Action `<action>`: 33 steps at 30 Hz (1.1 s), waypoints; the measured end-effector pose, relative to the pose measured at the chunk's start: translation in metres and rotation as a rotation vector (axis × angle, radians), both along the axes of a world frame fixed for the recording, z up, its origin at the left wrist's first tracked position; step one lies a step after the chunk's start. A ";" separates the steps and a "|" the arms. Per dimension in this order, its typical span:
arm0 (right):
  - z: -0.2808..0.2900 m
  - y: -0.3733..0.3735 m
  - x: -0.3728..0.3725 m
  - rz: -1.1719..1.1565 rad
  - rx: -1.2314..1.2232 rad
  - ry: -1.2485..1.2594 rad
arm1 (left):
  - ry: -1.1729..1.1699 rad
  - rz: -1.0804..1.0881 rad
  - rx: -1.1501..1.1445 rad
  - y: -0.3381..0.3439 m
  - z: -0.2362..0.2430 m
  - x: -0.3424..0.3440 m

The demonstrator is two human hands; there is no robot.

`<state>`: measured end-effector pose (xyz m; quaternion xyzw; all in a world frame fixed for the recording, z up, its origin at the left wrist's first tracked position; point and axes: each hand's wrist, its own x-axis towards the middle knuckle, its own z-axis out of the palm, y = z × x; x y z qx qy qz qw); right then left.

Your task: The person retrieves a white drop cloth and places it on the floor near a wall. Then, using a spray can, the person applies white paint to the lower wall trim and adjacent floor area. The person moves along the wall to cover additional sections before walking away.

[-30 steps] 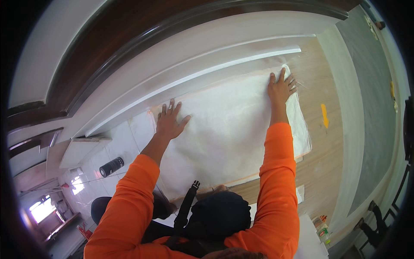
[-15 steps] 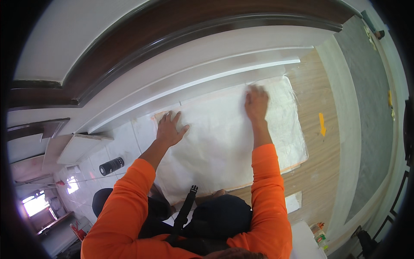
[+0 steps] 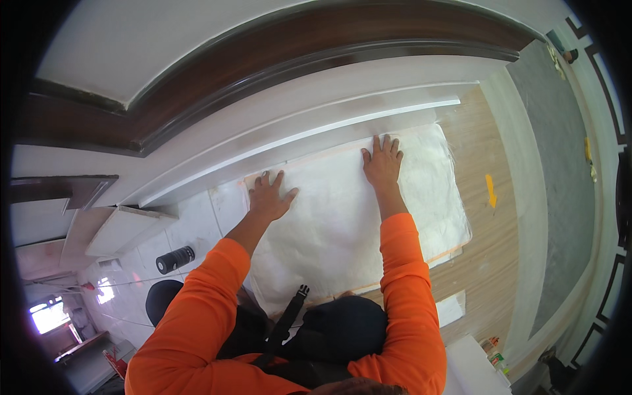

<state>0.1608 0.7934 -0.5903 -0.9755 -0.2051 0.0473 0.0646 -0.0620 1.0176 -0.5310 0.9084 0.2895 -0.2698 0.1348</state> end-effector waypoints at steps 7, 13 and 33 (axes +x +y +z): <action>-0.012 -0.001 0.000 0.035 0.036 0.023 | -0.152 -0.258 0.029 -0.014 -0.018 0.007; -0.011 0.005 -0.008 0.104 0.009 -0.075 | -0.078 -0.187 -0.045 -0.009 -0.010 0.019; 0.004 0.043 -0.053 0.215 0.045 0.005 | -0.064 -0.130 -0.084 -0.008 -0.003 0.028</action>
